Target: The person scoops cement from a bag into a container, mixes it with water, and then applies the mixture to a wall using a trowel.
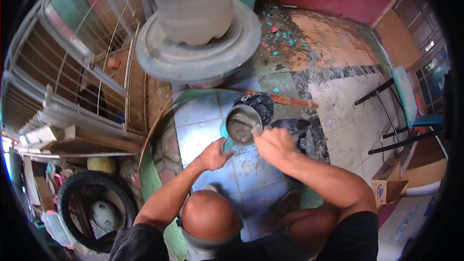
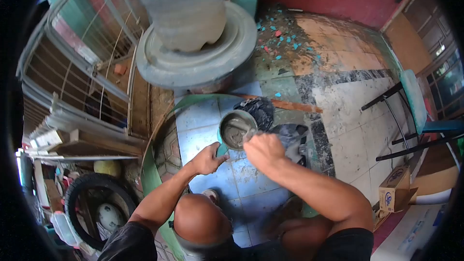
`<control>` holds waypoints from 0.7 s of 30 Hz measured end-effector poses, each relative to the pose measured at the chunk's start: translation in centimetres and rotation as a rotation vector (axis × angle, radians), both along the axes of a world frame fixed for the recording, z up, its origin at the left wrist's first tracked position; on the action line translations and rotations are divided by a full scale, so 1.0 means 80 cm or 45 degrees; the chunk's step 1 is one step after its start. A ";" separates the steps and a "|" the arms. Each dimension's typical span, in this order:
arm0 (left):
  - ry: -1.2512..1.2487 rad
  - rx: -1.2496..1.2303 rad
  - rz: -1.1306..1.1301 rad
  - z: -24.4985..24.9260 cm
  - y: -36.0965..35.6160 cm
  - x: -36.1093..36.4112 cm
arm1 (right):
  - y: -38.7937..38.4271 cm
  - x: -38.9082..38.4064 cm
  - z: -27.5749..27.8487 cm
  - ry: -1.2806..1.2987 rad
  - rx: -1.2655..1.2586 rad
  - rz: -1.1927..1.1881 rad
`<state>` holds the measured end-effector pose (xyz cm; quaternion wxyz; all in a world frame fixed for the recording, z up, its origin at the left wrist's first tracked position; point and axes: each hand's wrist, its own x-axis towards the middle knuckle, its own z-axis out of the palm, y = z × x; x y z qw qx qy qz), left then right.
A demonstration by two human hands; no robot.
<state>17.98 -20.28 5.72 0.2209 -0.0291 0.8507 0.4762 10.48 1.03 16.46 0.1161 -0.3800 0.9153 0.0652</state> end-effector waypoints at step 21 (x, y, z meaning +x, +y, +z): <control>0.068 -0.035 -0.289 0.684 0.162 0.030 | 0.171 0.056 0.706 -0.099 -0.003 -0.295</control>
